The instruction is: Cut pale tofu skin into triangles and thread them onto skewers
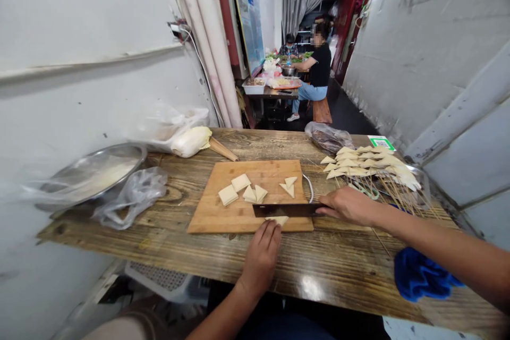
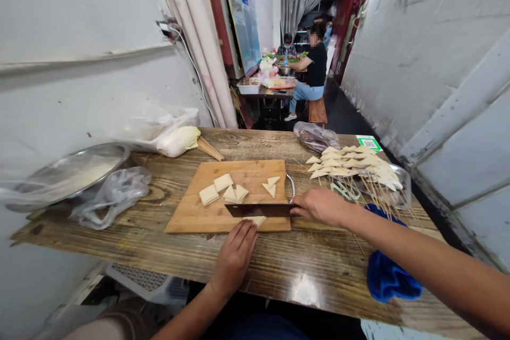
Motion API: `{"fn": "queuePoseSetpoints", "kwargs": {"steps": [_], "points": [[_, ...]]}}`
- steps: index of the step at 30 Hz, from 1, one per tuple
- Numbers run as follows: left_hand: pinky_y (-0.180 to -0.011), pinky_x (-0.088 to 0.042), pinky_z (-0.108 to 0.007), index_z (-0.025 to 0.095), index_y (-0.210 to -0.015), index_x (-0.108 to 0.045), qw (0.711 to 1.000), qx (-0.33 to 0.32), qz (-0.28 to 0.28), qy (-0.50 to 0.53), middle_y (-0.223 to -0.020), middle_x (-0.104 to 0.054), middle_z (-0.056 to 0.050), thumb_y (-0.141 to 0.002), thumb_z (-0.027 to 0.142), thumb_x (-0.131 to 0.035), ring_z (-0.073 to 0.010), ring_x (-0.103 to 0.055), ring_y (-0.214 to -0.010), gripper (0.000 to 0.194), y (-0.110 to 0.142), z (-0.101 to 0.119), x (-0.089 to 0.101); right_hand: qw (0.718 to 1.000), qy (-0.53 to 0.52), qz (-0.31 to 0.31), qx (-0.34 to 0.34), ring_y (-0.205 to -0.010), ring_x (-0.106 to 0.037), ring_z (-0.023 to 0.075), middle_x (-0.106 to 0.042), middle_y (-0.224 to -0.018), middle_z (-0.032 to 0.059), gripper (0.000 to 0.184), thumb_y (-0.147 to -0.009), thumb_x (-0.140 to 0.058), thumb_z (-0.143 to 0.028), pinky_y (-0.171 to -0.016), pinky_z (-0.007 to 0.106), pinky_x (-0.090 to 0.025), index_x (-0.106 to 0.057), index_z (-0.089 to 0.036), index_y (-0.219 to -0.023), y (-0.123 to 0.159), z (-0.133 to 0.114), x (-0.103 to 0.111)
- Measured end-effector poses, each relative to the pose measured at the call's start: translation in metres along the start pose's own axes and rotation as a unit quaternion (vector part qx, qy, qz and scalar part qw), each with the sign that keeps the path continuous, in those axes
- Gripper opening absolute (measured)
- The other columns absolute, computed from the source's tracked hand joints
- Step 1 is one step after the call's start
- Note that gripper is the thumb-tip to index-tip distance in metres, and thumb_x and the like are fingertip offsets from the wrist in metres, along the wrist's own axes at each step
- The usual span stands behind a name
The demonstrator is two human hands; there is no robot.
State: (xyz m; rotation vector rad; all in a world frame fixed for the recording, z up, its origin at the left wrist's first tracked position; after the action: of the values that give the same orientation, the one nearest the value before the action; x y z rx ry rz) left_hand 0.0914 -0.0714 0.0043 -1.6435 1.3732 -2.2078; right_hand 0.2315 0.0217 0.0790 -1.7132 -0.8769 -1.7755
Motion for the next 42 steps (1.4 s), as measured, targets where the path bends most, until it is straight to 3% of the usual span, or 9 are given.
{"fn": "queuePoseSetpoints", "kwargs": {"steps": [6,12,17,21,27,30,33,37,42], "points": [[-0.089,-0.051,-0.040,0.008,-0.114,-0.051,0.999,0.029,0.044,-0.013,-0.109,-0.058,-0.015,-0.084,0.014,-0.051,-0.0247,-0.052,-0.108,0.030,-0.011,-0.003,0.011,0.982,-0.104,0.140,-0.068,-0.058,-0.057,0.0135,-0.062,-0.065,0.0032,0.039,-0.093,-0.033,-0.043,-0.057,0.022,-0.036,-0.061,-0.016,-0.084,0.031,0.019,0.032],[-0.079,-0.051,-0.040,0.010,-0.108,-0.053,0.991,0.113,-0.011,-0.070,-0.107,-0.056,-0.016,-0.081,0.032,-0.056,-0.0253,-0.054,-0.097,0.035,-0.031,-0.028,0.008,0.967,-0.051,0.196,-0.152,-0.053,-0.054,0.0147,-0.057,-0.057,0.0018,0.043,-0.091,-0.033,-0.048,-0.053,0.023,-0.033,-0.057,-0.018,-0.074,0.055,0.031,0.051],[-0.068,-0.049,-0.032,0.009,-0.108,-0.053,0.973,0.144,-0.129,-0.125,-0.082,-0.059,-0.009,-0.084,0.017,-0.048,-0.0206,-0.056,-0.077,0.025,-0.038,-0.042,-0.007,0.955,-0.078,0.216,-0.188,-0.053,-0.055,0.0147,-0.060,-0.060,0.0024,0.040,-0.092,-0.033,-0.046,-0.053,0.023,-0.035,-0.059,-0.018,-0.079,0.077,0.031,0.044],[-0.069,-0.048,-0.031,0.006,-0.107,-0.053,0.965,0.131,-0.186,-0.129,-0.089,-0.059,-0.014,-0.080,0.002,-0.043,-0.0223,-0.057,-0.082,0.029,-0.052,-0.038,-0.023,0.947,-0.077,0.232,-0.208,-0.048,-0.052,0.0138,-0.056,-0.054,0.0009,0.041,-0.091,-0.032,-0.046,-0.050,0.023,-0.034,-0.058,-0.018,-0.075,0.090,0.031,0.032],[-0.077,-0.046,-0.032,0.010,-0.105,-0.053,0.961,0.154,-0.212,-0.087,-0.109,-0.056,-0.016,-0.085,0.007,-0.039,-0.0218,-0.056,-0.092,0.025,-0.087,-0.046,-0.056,0.924,-0.097,0.282,-0.239,-0.038,-0.046,0.0117,-0.048,-0.044,-0.0037,0.042,-0.087,-0.037,-0.053,-0.044,0.022,-0.033,-0.058,-0.019,-0.074,0.097,0.033,0.023],[-0.080,-0.046,-0.032,0.010,-0.118,-0.046,0.969,0.153,-0.182,-0.067,-0.125,-0.048,-0.019,-0.088,0.019,-0.041,-0.0230,-0.054,-0.100,0.032,-0.092,-0.056,-0.053,0.924,-0.112,0.278,-0.237,-0.042,-0.051,0.0126,-0.053,-0.049,-0.0027,0.041,-0.087,-0.038,-0.053,-0.046,0.022,-0.035,-0.060,-0.019,-0.079,0.096,0.029,0.018],[-0.085,-0.043,-0.035,0.013,-0.118,-0.047,0.978,0.159,-0.128,-0.050,-0.121,-0.053,-0.016,-0.086,0.032,-0.047,-0.0241,-0.053,-0.103,0.037,-0.083,-0.084,-0.023,0.928,-0.137,0.256,-0.233,-0.050,-0.056,0.0143,-0.061,-0.059,-0.0008,0.041,-0.088,-0.037,-0.052,-0.049,0.022,-0.038,-0.062,-0.020,-0.088,0.094,0.026,0.009],[-0.096,-0.035,-0.039,0.015,-0.121,-0.045,0.963,0.242,-0.106,-0.054,-0.123,-0.052,-0.015,-0.074,0.030,-0.063,-0.0270,-0.045,-0.115,0.053,-0.051,-0.159,0.019,0.929,-0.140,0.234,-0.249,-0.048,-0.055,0.0155,-0.060,-0.056,-0.0003,0.043,-0.087,-0.037,-0.054,-0.048,0.024,-0.038,-0.063,-0.020,-0.088,0.089,0.024,0.001],[-0.086,-0.042,-0.033,0.016,-0.119,-0.048,0.927,0.312,-0.190,0.086,-0.108,-0.061,-0.011,-0.071,0.029,-0.062,-0.0237,-0.057,-0.100,0.052,-0.022,-0.208,0.008,0.929,-0.162,0.236,-0.236,-0.050,-0.056,0.0155,-0.063,-0.060,0.0009,0.044,-0.088,-0.036,-0.053,-0.050,0.023,-0.039,-0.065,-0.020,-0.087,0.072,0.008,0.010]]}}
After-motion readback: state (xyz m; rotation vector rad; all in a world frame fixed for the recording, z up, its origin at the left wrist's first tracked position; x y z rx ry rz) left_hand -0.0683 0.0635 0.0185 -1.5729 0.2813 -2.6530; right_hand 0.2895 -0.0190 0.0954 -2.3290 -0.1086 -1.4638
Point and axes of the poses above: each hand's wrist, its own y-axis away from the middle knuckle, its own x-axis out of the back of the hand, z = x × y, the point moved 9 cm from there along -y, towards the middle knuckle
